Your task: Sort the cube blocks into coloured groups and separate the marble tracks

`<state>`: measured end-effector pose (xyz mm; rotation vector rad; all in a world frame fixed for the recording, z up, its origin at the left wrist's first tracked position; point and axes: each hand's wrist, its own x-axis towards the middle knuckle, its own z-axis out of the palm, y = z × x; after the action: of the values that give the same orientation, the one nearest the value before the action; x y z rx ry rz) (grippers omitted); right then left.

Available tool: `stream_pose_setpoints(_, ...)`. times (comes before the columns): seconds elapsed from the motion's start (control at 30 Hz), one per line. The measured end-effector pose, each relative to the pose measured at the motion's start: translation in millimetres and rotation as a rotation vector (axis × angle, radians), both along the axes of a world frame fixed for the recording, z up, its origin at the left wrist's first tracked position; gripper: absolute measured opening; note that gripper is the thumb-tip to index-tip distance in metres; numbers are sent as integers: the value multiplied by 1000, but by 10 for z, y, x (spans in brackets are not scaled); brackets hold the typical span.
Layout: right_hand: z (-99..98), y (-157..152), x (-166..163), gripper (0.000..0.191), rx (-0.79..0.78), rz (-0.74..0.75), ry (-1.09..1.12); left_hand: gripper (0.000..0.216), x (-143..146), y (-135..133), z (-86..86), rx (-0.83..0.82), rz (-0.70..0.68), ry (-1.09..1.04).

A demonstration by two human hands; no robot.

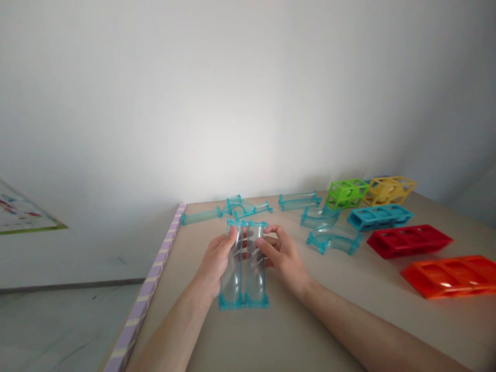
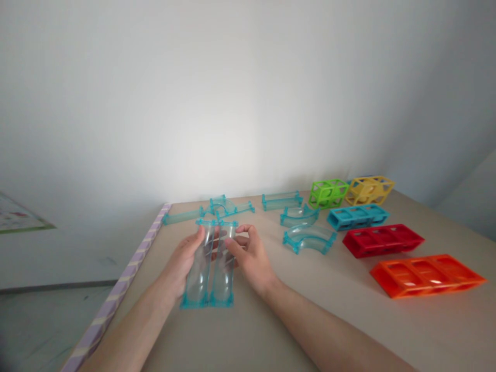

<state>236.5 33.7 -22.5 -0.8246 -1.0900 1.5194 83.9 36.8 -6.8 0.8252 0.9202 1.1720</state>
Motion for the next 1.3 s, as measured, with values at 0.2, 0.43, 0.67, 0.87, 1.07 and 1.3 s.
stream_pose_setpoints(0.2,-39,35,-5,55,-12,3,-34,37,15,-12,32,146,46,25)
stream_pose_setpoints(0.43,-82,40,10,36,56,124,-62,36,-8,9,-19,170,138,182)
stream_pose_setpoints(0.67,-86,26,23,39,78,148,-49,32,1,0,-21,205,170,234)
stream_pose_setpoints(0.87,-72,40,16,37,62,174,-87,33,-15,33,-85,182,226,241)
stream_pose_setpoints(1.07,-105,65,11,35,35,185,-126,31,-12,35,-70,123,207,214)
stream_pose_setpoints(1.3,-158,105,39,35,101,46,-425,32,2,41,-87,93,150,202)
